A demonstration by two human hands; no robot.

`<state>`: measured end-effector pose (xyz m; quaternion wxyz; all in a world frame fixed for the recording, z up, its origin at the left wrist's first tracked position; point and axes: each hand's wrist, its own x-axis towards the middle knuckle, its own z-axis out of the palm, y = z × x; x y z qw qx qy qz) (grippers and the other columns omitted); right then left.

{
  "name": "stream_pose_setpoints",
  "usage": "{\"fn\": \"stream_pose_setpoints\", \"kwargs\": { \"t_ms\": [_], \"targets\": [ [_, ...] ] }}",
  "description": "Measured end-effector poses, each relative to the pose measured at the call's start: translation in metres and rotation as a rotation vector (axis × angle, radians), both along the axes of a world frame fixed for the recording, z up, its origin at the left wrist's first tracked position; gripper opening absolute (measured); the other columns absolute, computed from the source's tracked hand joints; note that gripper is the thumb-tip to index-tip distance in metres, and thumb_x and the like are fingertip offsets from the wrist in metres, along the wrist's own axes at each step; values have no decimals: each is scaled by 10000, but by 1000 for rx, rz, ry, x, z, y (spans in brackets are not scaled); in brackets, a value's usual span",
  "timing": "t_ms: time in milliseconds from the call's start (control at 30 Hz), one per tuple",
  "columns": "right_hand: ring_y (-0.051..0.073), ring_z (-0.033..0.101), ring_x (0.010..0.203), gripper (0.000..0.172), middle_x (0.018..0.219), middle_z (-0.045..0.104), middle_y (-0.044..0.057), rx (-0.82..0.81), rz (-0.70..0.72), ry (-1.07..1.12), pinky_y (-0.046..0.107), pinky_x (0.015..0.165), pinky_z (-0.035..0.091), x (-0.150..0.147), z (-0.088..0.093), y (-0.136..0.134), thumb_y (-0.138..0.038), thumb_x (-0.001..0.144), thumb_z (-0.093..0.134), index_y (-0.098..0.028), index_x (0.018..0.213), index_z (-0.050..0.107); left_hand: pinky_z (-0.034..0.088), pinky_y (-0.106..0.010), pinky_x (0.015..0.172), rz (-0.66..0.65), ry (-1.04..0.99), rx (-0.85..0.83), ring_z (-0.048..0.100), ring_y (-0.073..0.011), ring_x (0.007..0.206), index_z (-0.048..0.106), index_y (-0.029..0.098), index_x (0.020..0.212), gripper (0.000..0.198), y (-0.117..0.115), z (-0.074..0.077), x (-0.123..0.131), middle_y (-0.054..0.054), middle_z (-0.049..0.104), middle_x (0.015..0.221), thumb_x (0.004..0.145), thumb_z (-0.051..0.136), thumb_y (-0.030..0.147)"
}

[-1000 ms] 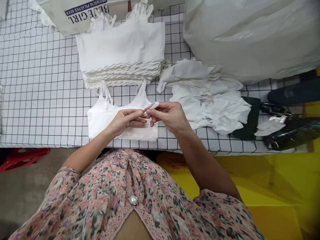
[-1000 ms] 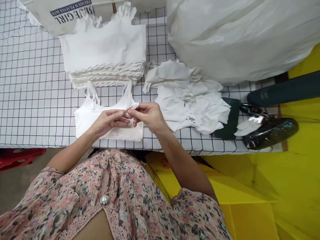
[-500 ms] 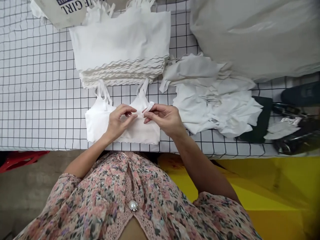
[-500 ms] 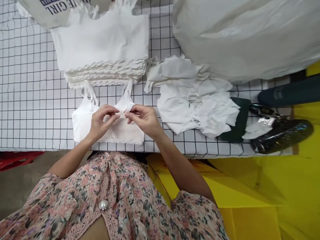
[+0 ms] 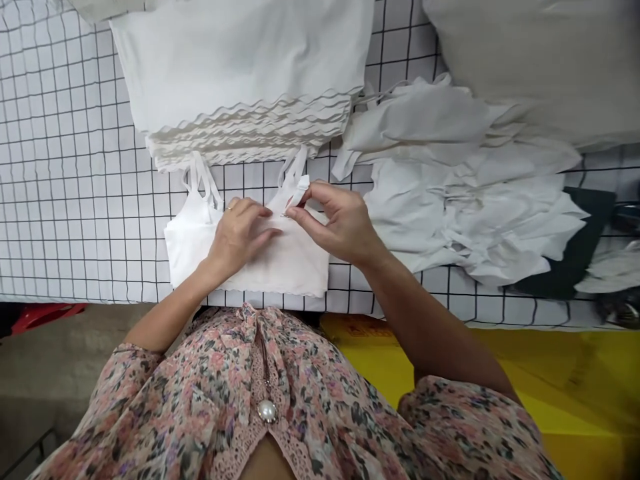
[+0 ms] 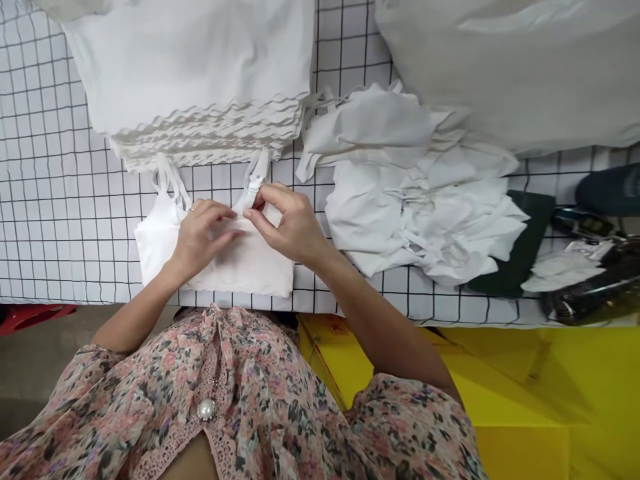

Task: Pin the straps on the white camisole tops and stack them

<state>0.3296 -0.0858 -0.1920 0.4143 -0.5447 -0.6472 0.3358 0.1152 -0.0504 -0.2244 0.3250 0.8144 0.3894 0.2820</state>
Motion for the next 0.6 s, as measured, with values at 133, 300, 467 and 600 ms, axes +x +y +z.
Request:
{"fn": "stream_pose_setpoints", "kwargs": {
  "t_ms": [133,300,467,600],
  "targets": [
    [222,604,867,162,806,644,34,-1,96,-120,375,810,495,9,-9,8,-275,951,655,-235,813,581,422,-415,881,38,217,162,589,-240,982,721,220,998,191,0,-15,-6,-47,711,997,947,815,378],
    [277,581,1016,170,818,636,47,15,237,-250,460,945,453,14,-19,13,-287,972,640,-231,822,584,359,-419,942,-34,129,70,571,-221,981,749,247,963,148,-4,-11,-5,2,716,894,1002,760,389],
    [326,559,1119,173,812,621,53,-6,303,-321,588,1055,374,15,-28,13,-318,992,612,-233,842,614,348,-431,1013,-71,120,21,582,-214,1014,804,268,973,201,-4,-8,-6,9,713,889,1021,729,448],
    [333,556,1128,257,796,622,53,-6,331,-331,642,1098,331,14,-29,14,-397,1024,611,-242,819,619,340,-435,1035,-89,128,-3,579,-210,1025,812,267,962,216,-4,-8,-7,8,709,890,1029,715,449]
  ]
}}
